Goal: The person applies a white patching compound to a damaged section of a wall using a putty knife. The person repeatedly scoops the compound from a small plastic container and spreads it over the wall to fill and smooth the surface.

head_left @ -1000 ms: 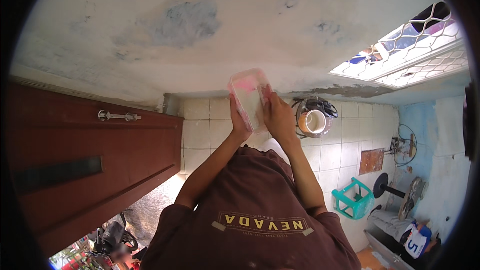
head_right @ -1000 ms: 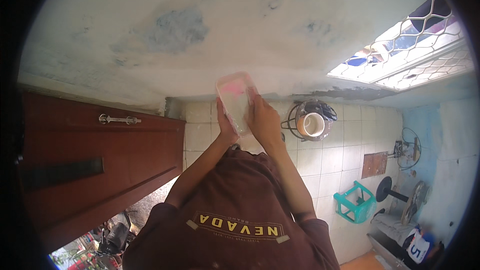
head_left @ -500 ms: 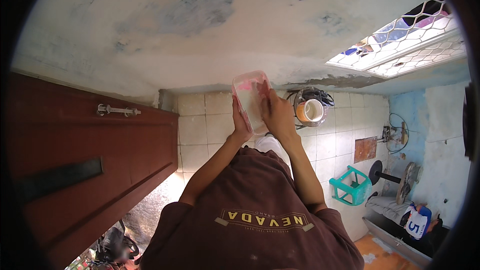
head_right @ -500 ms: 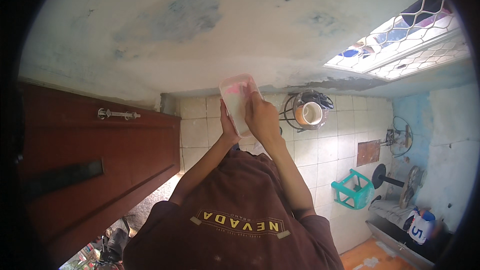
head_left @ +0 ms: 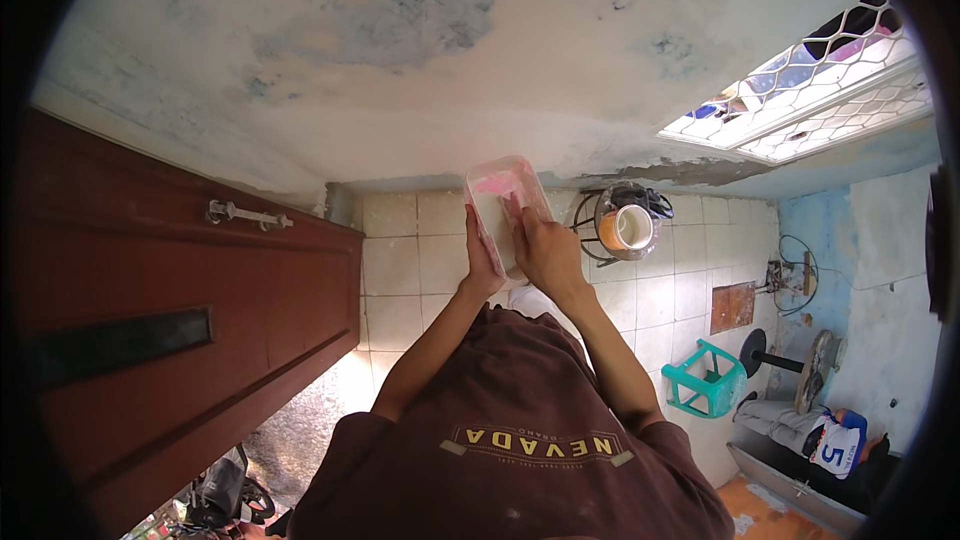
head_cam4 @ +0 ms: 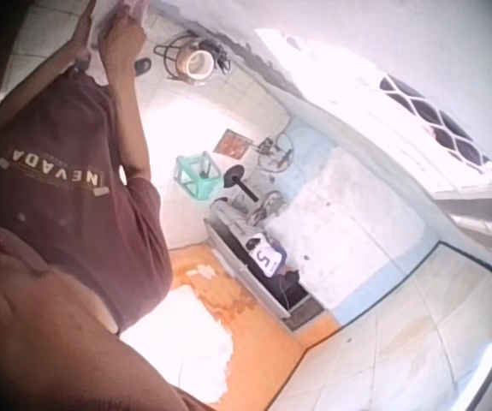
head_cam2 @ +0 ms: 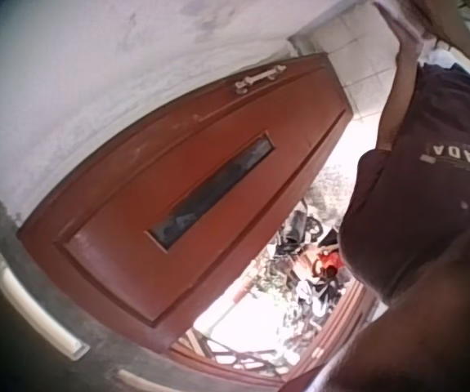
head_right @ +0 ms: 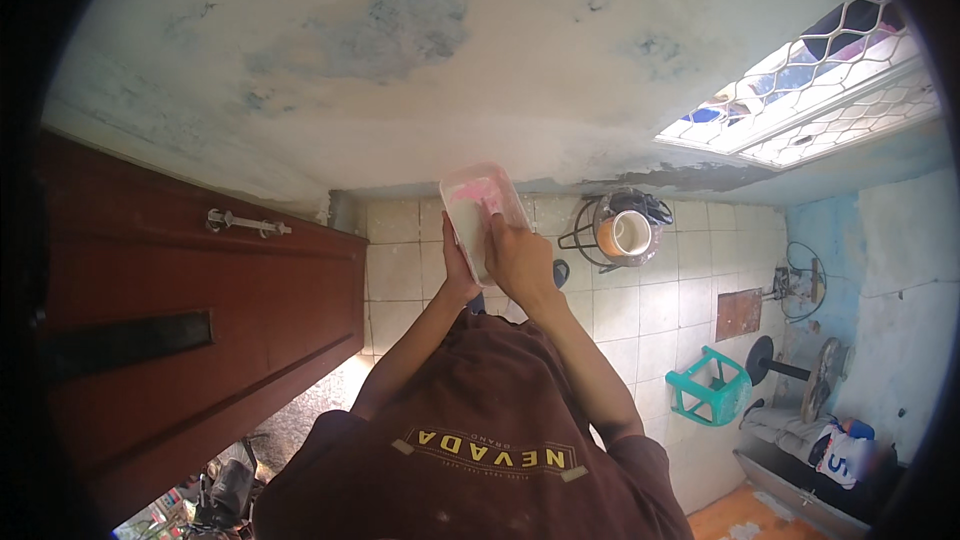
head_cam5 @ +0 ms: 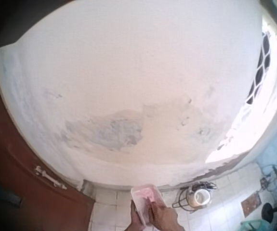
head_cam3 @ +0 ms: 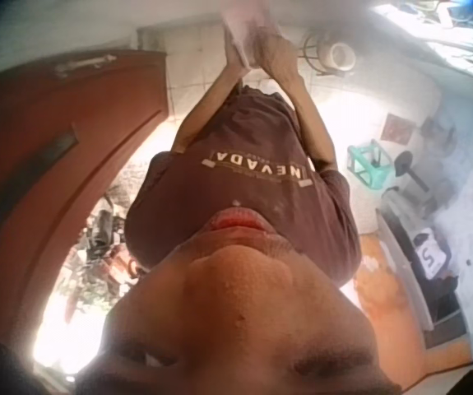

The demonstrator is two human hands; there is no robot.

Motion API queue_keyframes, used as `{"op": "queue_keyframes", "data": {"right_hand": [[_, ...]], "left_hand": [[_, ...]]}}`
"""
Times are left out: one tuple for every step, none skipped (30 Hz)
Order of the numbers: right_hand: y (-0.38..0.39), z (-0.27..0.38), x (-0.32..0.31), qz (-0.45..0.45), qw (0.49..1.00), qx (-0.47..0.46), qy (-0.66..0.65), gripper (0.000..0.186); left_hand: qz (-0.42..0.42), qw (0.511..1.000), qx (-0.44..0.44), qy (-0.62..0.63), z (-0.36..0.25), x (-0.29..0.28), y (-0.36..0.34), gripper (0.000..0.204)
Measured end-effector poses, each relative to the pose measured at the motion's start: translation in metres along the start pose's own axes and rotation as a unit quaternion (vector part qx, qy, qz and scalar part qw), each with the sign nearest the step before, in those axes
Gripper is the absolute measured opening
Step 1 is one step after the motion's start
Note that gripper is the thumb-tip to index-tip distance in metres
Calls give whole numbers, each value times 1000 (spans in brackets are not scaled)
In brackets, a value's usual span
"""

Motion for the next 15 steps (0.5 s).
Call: {"op": "queue_keyframes", "data": {"right_hand": [[2, 9, -4, 5, 1000, -3, -13, 19], [0, 18, -11, 7, 1000, -6, -26, 19], [0, 18, -20, 10, 999, 26, -31, 16], [1, 17, -22, 2, 999, 30, -28, 16], [2, 16, -23, -6, 999, 34, -24, 17], [3, 13, -24, -15, 999, 38, -21, 17], [2, 8, -19, 0, 1000, 29, 3, 18], [4, 1, -11, 18, 999, 19, 24, 18], [6, -4, -5, 35, 998, 10, 45, 19], [3, -6, -18, -1, 1000, 23, 8, 19], [4, -2, -37, -34, 998, 38, -29, 19], [3, 1, -54, -65, 994, 53, -67, 19], [4, -4, -61, -60, 990, 86, -96, 20], [3, 0, -57, -53, 994, 61, -67, 20], [4, 1, -45, -45, 998, 36, -39, 20]], "left_hand": [[2, 1000, -4, 11, 2, -4, 2, 69], [7, 1000, -8, 21, 1, -1, 1, 69], [-13, 1000, 6, -7, -2, -2, 1, 70], [-12, 1000, 2, -7, 1, -2, 2, 70], [-11, 1000, -2, -7, 3, -3, 3, 70], [-9, 1000, -5, -8, 6, -4, 3, 71], [-11, 1000, -8, -10, 9, -8, 0, 72], [-17, 1000, -8, -13, 12, -16, 0, 73], [-23, 1000, -8, -16, 14, -25, 1, 74], [-25, 1000, -15, -10, 12, -22, 0, 75], [-32, 999, -22, -2, 11, -17, 4, 76], [-38, 999, -29, 6, 10, -14, 7, 77], [-9, 1000, -26, -2, 5, -4, 6, 79], [-6, 999, -36, 14, 6, 1, 8, 79], [-3, 998, -46, 31, 7, 7, 11, 79]]}}
Point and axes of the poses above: each hand's wrist, its own y-axis away from the middle knuckle, its own x-axis out of the palm, z = x × y, the point moved 10 cm from there along -y, towards the middle knuckle, and after that the axes turned 3 degrees about -z, right-handed, at the moved point
